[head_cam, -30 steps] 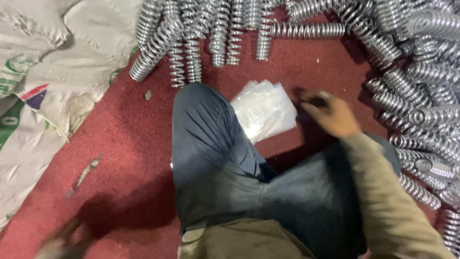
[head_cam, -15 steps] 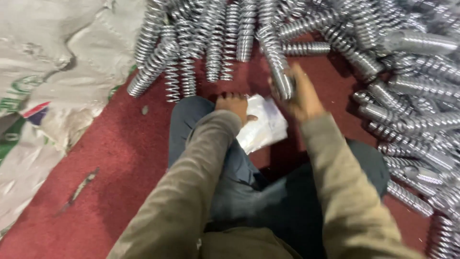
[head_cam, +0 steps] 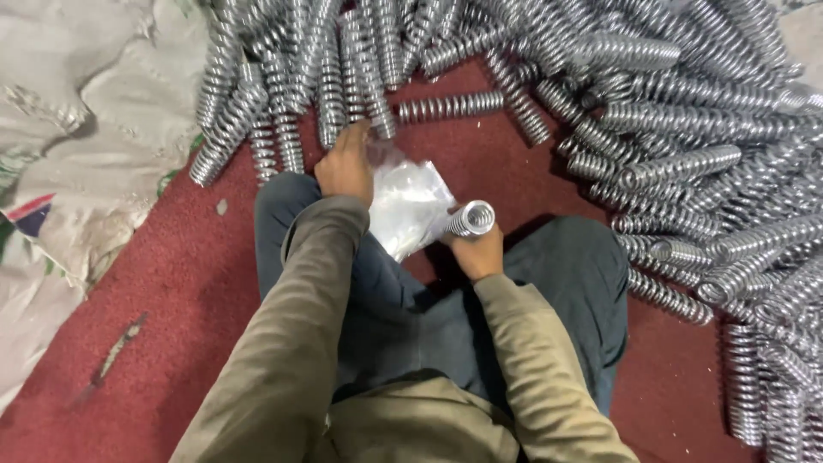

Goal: The person places metal springs into plastic bags while sitting on the floor, moving filled and empty bags around the workspace.

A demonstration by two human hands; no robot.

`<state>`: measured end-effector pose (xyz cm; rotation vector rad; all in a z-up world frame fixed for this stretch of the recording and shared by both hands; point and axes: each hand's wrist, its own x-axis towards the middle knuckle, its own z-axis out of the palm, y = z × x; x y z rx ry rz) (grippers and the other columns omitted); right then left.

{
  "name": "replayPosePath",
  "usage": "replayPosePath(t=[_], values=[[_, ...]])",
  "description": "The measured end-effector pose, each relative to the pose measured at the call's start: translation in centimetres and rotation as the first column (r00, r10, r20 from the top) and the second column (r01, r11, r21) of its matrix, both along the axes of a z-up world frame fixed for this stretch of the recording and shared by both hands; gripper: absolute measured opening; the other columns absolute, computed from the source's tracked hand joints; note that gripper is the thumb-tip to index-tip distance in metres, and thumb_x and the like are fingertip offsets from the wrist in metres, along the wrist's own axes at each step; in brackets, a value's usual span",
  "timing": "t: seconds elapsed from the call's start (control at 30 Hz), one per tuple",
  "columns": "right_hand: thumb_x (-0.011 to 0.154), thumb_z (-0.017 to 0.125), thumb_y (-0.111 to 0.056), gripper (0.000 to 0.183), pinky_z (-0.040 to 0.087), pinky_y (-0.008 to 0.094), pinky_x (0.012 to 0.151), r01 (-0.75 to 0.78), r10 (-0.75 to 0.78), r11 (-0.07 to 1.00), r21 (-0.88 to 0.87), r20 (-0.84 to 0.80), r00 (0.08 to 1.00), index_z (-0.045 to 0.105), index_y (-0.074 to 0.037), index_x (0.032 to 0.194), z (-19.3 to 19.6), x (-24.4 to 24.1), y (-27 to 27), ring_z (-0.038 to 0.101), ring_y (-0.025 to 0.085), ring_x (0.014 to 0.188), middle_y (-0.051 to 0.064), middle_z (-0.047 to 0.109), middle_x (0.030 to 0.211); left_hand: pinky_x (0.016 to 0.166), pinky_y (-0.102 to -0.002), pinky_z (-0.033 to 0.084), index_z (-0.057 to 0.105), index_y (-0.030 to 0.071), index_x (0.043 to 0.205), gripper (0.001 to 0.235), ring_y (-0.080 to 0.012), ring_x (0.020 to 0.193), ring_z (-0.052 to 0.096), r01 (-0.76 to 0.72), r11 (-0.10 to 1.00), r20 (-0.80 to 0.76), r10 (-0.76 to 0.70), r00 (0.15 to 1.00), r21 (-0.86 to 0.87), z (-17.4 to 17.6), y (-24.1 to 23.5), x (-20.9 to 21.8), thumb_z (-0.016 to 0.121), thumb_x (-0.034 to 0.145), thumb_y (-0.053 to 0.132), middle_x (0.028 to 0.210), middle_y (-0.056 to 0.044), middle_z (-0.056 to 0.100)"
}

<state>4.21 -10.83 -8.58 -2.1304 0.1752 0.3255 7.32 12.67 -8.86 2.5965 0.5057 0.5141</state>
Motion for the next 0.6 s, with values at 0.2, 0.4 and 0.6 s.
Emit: replayPosePath(t=[0.2, 0.4, 0.6], values=[[0.059, 0.087, -0.014, 0.050, 0.053, 0.044, 0.099, -0.010, 0.004, 0.996, 0.086, 0.069, 0.998, 0.077, -0.023, 0.107, -3.2, 0.0, -1.3, 0.071, 0.031, 0.113, 0.005, 0.078, 0.106, 0.068, -0.033, 0.058, 0.077, 0.018, 0.106, 0.008, -0.0180, 0.076, 0.071, 0.302, 0.952, 0.761, -0.159, 0.629, -0.050, 7.9, -1.6, -1.6, 0.073, 0.100, 0.017, 0.096, 0.002, 0.080], [0.082, 0.087, -0.023, 0.066, 0.039, 0.052, 0.116, -0.297, 0.060, 0.898, 0.324, 0.578, 0.814, 0.056, 0.001, 0.135, 11.1, -5.0, -2.6, 0.054, 0.039, 0.134, 0.025, 0.063, 0.130, 0.049, -0.031, 0.056, 0.078, 0.009, 0.088, 0.010, -0.0243, 0.051, 0.069, 0.499, 0.866, 0.722, -0.317, 0.615, -0.045, 12.5, -6.4, -9.8, 0.087, 0.084, 0.008, 0.071, -0.006, 0.076], [0.101, 0.065, -0.018, 0.018, 0.049, 0.033, 0.066, -0.175, 0.038, 0.976, 0.132, 0.686, 0.727, 0.071, -0.005, 0.091, 11.9, -8.5, -5.0, 0.055, 0.023, 0.061, 0.006, 0.056, 0.070, 0.043, -0.028, 0.055, 0.074, 0.000, 0.101, 0.021, -0.0197, 0.047, 0.069, 0.587, 0.234, 0.576, -0.120, 0.809, -0.775, 13.2, -12.2, -16.1, 0.068, 0.095, 0.018, 0.068, -0.010, 0.073]])
